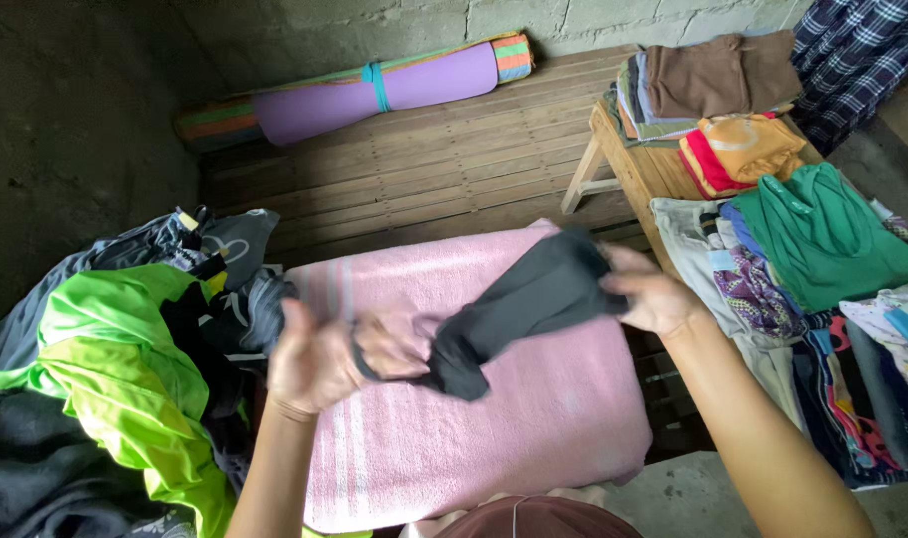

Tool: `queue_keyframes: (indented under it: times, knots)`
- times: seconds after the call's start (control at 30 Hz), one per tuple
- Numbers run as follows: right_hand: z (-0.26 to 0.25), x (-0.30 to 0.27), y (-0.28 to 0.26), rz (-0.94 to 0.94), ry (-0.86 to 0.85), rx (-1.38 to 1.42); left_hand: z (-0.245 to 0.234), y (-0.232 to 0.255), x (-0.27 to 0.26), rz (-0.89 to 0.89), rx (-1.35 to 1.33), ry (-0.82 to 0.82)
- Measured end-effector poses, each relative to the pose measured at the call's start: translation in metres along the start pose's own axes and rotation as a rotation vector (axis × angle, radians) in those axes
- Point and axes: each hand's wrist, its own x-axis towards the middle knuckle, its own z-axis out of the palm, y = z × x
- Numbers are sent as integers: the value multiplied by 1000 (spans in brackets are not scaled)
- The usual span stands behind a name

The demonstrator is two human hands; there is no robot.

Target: The person folds several garments one by one on a pink towel placed on a wooden bench. They handle a beige top, a red top, a brown top, a black top, and a grey top, smoothing and folding each before stacking them on a nearby wooden table.

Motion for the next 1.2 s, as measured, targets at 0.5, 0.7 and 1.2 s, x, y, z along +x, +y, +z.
queue_keyframes:
  times: [0.5,0.7,1.2]
  knots:
    - [-93,-39,-41,-26,569,-657,-58,38,-81,367,-133,683]
    - [-83,-60,-47,-12,464,-621,-69,55,-123,376,-62,601]
    - [-196,-5,150,291,661,-593,-179,-156,-72,104,-149,1008]
